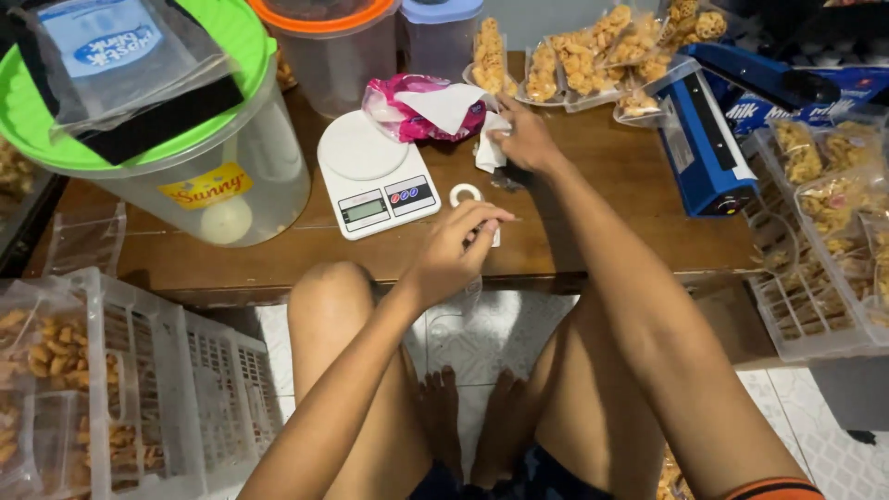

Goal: Packaging small fried snacks into plastic bags and applying adhesive labels.

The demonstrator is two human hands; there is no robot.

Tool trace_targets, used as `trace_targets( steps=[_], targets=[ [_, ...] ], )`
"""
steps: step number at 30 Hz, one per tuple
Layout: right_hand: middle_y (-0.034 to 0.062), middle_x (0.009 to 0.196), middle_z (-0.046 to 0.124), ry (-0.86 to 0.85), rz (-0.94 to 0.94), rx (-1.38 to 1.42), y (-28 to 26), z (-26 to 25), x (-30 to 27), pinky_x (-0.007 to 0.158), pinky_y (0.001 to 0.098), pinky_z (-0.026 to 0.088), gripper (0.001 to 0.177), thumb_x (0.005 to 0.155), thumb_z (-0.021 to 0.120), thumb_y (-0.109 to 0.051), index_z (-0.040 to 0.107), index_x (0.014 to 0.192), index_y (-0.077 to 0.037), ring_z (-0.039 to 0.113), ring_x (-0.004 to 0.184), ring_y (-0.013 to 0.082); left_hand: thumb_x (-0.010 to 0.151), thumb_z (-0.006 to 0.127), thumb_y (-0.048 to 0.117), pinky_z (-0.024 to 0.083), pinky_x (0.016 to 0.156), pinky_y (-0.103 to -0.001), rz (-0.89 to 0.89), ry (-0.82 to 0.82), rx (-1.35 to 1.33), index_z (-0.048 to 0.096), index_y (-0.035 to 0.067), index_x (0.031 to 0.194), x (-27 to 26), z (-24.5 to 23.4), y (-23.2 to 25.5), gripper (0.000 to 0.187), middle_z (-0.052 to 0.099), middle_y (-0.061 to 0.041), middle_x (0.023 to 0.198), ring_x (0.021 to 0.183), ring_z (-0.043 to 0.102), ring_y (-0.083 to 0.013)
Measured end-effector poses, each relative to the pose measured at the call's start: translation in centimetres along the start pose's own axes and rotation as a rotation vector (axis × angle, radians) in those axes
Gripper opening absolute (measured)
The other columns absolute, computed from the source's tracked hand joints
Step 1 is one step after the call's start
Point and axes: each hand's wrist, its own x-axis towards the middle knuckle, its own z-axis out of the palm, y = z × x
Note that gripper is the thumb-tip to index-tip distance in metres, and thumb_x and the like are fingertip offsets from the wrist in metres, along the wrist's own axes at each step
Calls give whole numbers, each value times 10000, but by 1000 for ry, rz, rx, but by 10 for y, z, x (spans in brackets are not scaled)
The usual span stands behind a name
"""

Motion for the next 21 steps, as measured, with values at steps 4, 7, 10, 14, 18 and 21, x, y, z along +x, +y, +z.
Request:
trace_targets(
  steps=[4,7,10,14,18,21],
  targets=[
    [211,1456,567,48,-37,-13,4,-15,-10,1099,391,441,694,870,656,-74,401,1503,51,567,1317,341,983,523,72,481,719,-247,33,46,-96,698,36,1095,0,-2,-4,210,655,-40,1003,793,581,-141],
    [227,1497,512,2,15,24,-12,-48,-25,1061,486,503,642,890,635,-29,409,1490,15,563,1308,383,989,523,59,464,687,-235,-6,96,-139,688,31,1098,0,-4,-5,200,634,-24,998,751,548,-118],
    [247,1339,599,-29,-1,-90,-18,-93,-36,864,428,618,529,893,630,8,516,1410,10,673,1041,381,996,505,76,464,670,-236,-37,150,-132,688,43,1127,-1,-3,-11,227,617,-35,999,735,548,-118],
    [267,1132,690,-188,50,-295,-68,-166,-68,778,436,596,569,918,698,-175,543,1418,49,705,951,372,967,574,58,519,803,-257,-1,210,-175,578,36,1284,7,5,-23,318,603,-91,1171,950,616,-155],
    [193,843,721,-385,128,-470,-132,-214,-107,535,372,492,344,922,680,-262,729,1053,52,657,670,278,939,671,321,444,1070,-415,9,138,-151,251,26,1546,16,22,-43,795,389,-207,1457,1330,490,-297],
    [96,555,601,-438,32,-395,-153,-227,-121,417,330,280,350,917,703,-267,780,750,31,421,454,179,741,763,519,326,1162,-605,-87,-30,-305,113,78,1588,20,24,-24,1155,165,-242,1659,1486,279,-434]
  ],
)
